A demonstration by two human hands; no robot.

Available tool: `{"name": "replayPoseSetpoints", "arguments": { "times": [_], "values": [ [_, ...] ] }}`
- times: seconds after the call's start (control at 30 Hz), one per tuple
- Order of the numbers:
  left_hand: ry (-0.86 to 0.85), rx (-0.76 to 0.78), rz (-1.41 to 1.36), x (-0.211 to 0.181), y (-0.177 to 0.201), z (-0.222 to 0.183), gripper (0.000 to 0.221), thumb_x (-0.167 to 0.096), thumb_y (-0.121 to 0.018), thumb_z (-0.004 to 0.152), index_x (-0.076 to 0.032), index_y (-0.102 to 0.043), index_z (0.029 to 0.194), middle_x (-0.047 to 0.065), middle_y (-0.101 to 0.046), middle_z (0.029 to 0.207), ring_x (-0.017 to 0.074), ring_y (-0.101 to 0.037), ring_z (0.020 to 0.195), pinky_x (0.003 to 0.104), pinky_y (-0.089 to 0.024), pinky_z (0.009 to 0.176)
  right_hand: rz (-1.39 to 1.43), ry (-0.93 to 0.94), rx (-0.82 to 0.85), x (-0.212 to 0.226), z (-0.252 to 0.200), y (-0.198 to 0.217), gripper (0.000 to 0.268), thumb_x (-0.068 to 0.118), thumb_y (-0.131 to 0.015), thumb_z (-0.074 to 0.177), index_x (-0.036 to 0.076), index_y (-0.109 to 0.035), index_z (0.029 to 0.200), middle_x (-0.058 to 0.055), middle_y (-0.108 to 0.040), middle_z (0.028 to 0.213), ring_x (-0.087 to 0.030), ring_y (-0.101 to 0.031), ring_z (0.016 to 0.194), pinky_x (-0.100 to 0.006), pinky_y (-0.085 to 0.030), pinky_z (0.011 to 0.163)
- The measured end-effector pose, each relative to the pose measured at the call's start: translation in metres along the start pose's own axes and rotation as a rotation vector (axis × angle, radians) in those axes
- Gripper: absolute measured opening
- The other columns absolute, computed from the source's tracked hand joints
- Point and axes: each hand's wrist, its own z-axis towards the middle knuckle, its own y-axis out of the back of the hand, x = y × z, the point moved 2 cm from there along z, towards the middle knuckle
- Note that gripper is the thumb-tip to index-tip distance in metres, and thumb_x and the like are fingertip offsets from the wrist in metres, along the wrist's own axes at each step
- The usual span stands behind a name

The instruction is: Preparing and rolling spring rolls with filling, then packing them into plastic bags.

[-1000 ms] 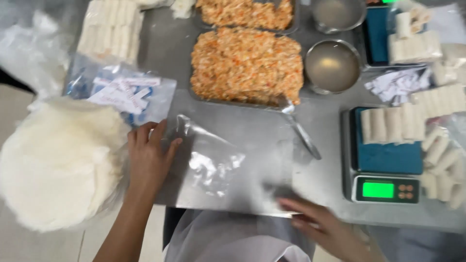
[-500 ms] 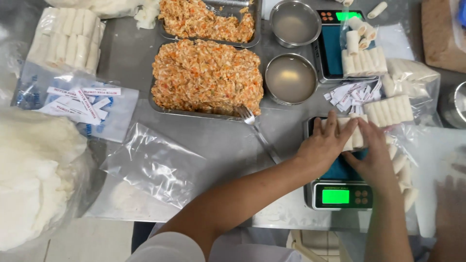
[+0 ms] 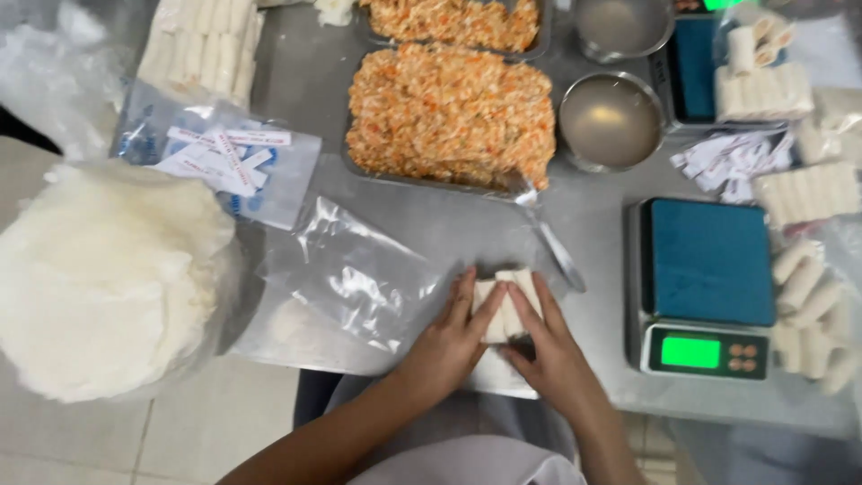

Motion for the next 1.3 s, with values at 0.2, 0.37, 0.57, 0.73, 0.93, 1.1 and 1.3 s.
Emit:
{"name": "replayPoseSetpoints", "arguments": {
  "times": [0.2,0.37,0.57,0.73,0.93,1.1,1.3],
  "values": [
    [-0.053,0.192,-0.128,0.011,0.031,0.001,0.088,0.007,-0.051,0.092,-0.015,-0.007,0.166,0.028,0.002,0.171,0.0538,0.000,0.157,0.063,-0.017,0.125,-0.015,-0.176,0.175,0.019,0.017,0.033,0.065,0.035,-0.049,0.099,0.014,-0.033,0.159,-0.012,-0.035,0.167,-0.026,-0.032,0.154,-0.039,-0.022,0.122],
    [-0.425,-0.116,0.029,0.046,0.009,0.016,0.044,-0.009,-0.057,0.104,-0.026,-0.061,0.144,0.002,-0.059,0.150,0.0256,-0.047,0.148,0.043,-0.032,0.124,-0.178,-0.349,-0.104,-0.008,0.026,0.006,0.056,0.028,-0.080,0.089,0.025,-0.065,0.143,-0.005,-0.074,0.105,-0.024,-0.075,0.093,-0.034,-0.064,0.076],
    [-0.468,-0.153,0.041,0.054,0.016,0.025,0.012,-0.014,-0.063,0.101,-0.019,-0.070,0.110,-0.004,-0.062,0.140,0.0242,-0.045,0.148,0.047,-0.030,0.124,0.531,-0.464,-0.235,-0.028,0.009,0.012,0.056,-0.004,-0.071,0.091,0.003,-0.059,0.145,-0.013,-0.067,0.101,-0.022,-0.063,0.096,-0.036,-0.055,0.088],
    [-0.411,-0.166,-0.201,0.054,0.019,0.028,0.007,-0.020,-0.065,0.102,-0.020,-0.071,0.106,-0.004,-0.062,0.142,0.0266,-0.045,0.149,0.046,-0.033,0.123,1.077,-0.435,-0.311,-0.014,-0.014,-0.005,0.044,-0.002,-0.050,0.093,-0.004,-0.056,0.137,-0.017,-0.062,0.103,-0.031,-0.067,0.103,-0.044,-0.057,0.091],
    [0.117,-0.249,-0.893,0.028,0.041,0.018,0.016,-0.014,-0.072,0.096,-0.008,-0.070,0.111,0.003,-0.071,0.104,0.0206,-0.060,0.105,0.035,-0.049,0.092,1.546,-0.326,-0.266,0.038,-0.007,-0.035,0.043,0.011,-0.061,0.093,0.002,-0.053,0.134,-0.012,-0.051,0.107,-0.026,-0.056,0.091,-0.038,-0.052,0.077],
    [0.231,-0.213,-0.965,0.000,0.057,-0.013,0.031,-0.013,-0.070,0.096,-0.006,-0.068,0.126,0.008,-0.077,0.112,0.0169,-0.074,0.099,0.028,-0.061,0.086,1.398,-0.272,-0.281,0.083,-0.004,-0.040,0.059,0.024,-0.062,0.102,0.000,-0.042,0.152,-0.007,-0.053,0.112,-0.016,-0.057,0.095,-0.030,-0.049,0.083],
    [0.028,-0.277,-0.628,-0.023,0.034,-0.047,0.031,-0.018,-0.060,0.105,-0.005,-0.064,0.133,0.015,-0.065,0.128,0.0285,-0.068,0.113,0.037,-0.056,0.099,1.314,-0.215,-0.354,0.105,-0.026,-0.058,0.048,0.024,-0.057,0.105,0.002,-0.043,0.146,-0.008,-0.055,0.105,-0.015,-0.053,0.094,-0.026,-0.042,0.087]
  ]
}}
